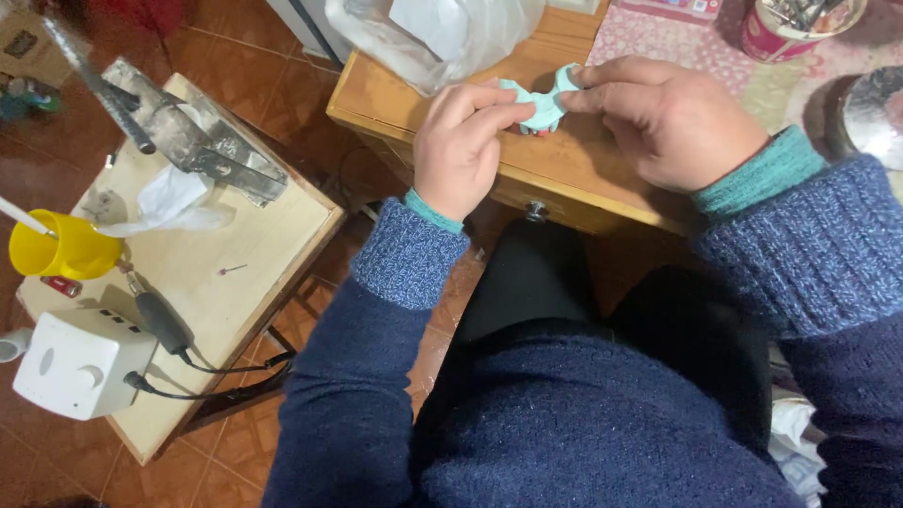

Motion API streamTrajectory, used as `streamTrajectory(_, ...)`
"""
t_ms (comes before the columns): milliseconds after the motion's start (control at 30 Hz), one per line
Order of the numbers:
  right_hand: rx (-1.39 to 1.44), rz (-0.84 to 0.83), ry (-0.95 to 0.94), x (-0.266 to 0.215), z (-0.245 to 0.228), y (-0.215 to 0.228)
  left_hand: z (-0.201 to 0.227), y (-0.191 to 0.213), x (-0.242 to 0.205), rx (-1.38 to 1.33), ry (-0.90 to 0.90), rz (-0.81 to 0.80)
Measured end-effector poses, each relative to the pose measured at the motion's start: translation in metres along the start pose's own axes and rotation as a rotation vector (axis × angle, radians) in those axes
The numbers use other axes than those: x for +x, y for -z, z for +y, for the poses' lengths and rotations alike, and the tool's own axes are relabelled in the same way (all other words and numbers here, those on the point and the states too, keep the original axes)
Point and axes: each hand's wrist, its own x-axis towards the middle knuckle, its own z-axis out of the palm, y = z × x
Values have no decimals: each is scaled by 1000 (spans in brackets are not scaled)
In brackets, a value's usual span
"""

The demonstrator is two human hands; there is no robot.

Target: The person assembles a set of dentures by attaching red wax pieces to a light blue mold. They use a metal tool to scrape and shape the wax, then apply a liquid from a bottle to the dentures. The person also handles a small bowl containing various wax pieces and tools.

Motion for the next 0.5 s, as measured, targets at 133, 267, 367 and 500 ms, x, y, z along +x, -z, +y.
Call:
streamTrajectory(133,29,-17,7,0,0,-1,-2,0,-1,0,-18,12)
streamTrajectory(267,43,-19,6,2,0,0,-4,-1,-1,23,-34,21)
streamTrajectory(367,27,-32,23,3,4,-2,-3,1,1,34,-37,10)
streamTrajectory(500,-4,-29,28,3,9,-4,-3,0,-1,38,-44,14)
